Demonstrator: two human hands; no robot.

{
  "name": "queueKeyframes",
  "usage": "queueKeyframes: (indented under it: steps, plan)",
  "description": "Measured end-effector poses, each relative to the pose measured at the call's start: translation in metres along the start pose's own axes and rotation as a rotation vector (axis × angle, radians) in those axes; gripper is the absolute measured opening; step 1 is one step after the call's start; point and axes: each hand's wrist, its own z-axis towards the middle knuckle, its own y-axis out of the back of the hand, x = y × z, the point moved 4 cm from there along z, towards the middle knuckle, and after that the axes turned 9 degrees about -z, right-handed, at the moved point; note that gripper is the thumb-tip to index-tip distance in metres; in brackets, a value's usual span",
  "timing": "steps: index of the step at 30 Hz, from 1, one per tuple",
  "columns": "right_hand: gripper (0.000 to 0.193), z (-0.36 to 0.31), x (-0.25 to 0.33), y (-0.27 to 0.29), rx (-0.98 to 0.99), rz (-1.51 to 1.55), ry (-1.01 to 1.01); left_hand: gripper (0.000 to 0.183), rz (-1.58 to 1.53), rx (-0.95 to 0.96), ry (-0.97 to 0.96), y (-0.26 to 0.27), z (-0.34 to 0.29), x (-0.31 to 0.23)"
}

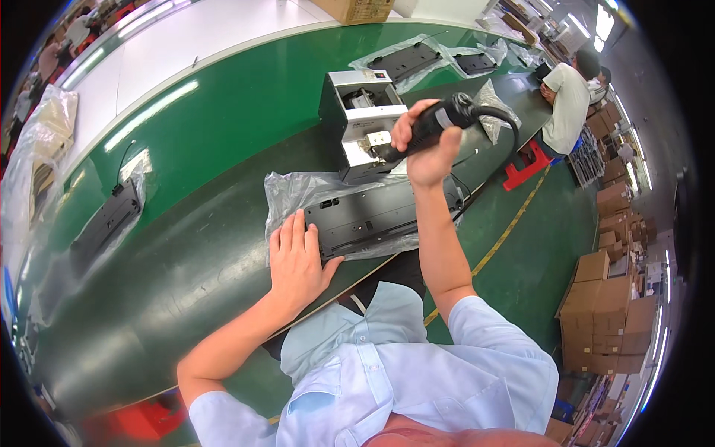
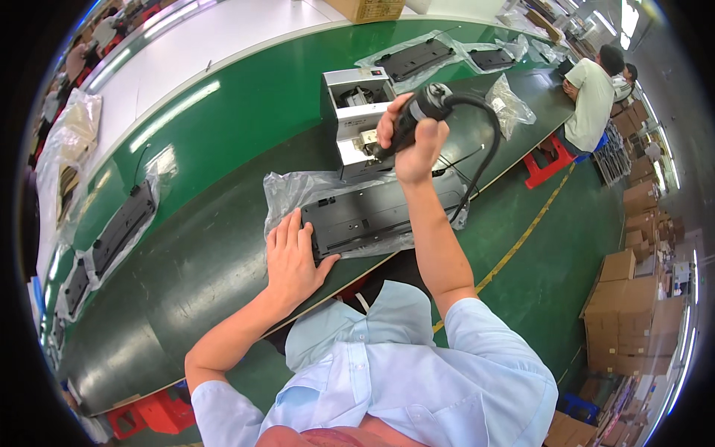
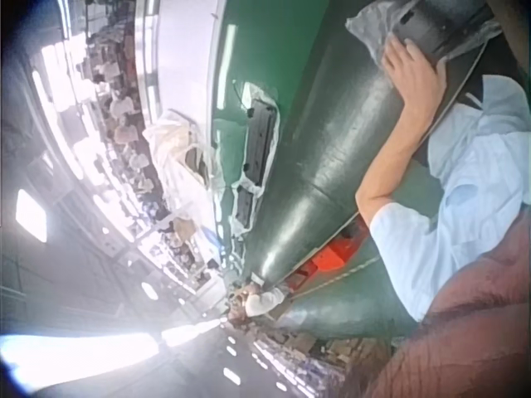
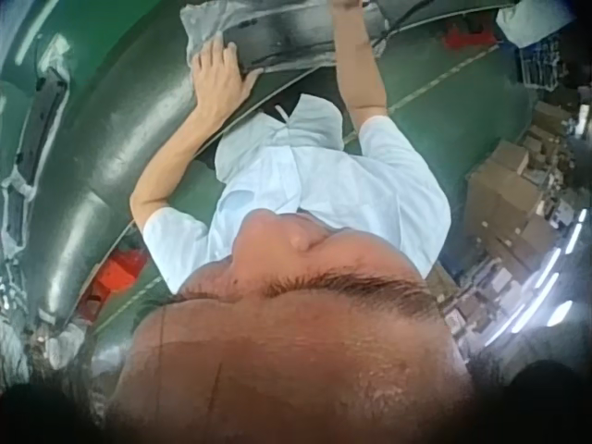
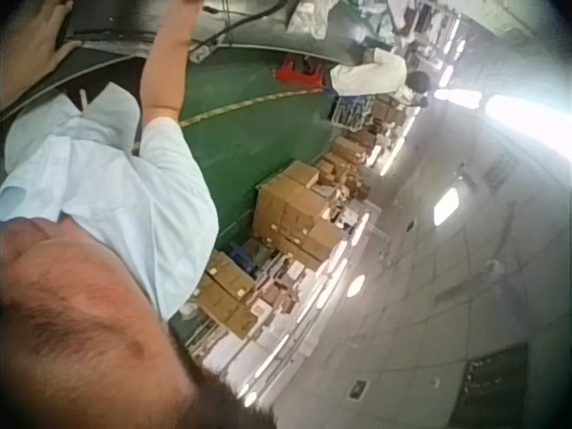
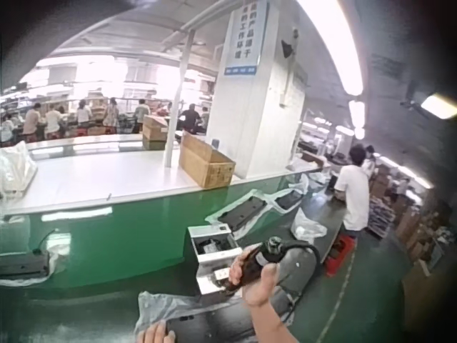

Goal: The person uses an electric screwdriver to drive screws into black plastic electronic housings on an assembly line conveyor, then moves the assembled pieces along the line.

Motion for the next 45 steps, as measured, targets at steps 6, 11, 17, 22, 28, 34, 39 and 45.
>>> queueKeyframes:
  steps: [6,11,17,22,28,34,39,45]
  plan:
    - [0.088,-0.047,0.013,-0.048,0.063,0.170,-0.128,0.072,0.054,0.015,-0.008,0.001,0.001,-0.003]
    - [0.084,-0.058,-0.007,-0.100,0.201,0.221,-0.206,0.072,0.071,0.018,-0.008,-0.002,0.001,-0.002]
    - [0.082,-0.061,-0.032,-0.115,0.255,0.286,-0.284,0.073,0.068,0.028,-0.010,-0.001,0.000,-0.003]
    - [0.083,-0.063,-0.034,-0.117,0.284,0.244,-0.274,0.072,0.070,0.022,0.000,-0.003,0.000,0.000]
    - [0.085,-0.031,0.013,-0.057,0.083,0.168,0.001,0.071,0.053,0.023,-0.024,0.003,0.001,-0.004]
    - [0.075,0.016,-0.004,0.002,-0.139,0.085,0.046,0.077,-0.002,0.091,-0.053,0.001,0.008,-0.001]
    - [0.079,-0.011,0.004,0.000,-0.003,0.034,-0.077,0.075,-0.046,0.100,-0.036,0.007,0.009,0.001]
    - [0.087,-0.083,0.036,-0.046,0.126,0.292,-0.155,0.080,-0.116,0.129,-0.053,0.007,0.017,0.010]
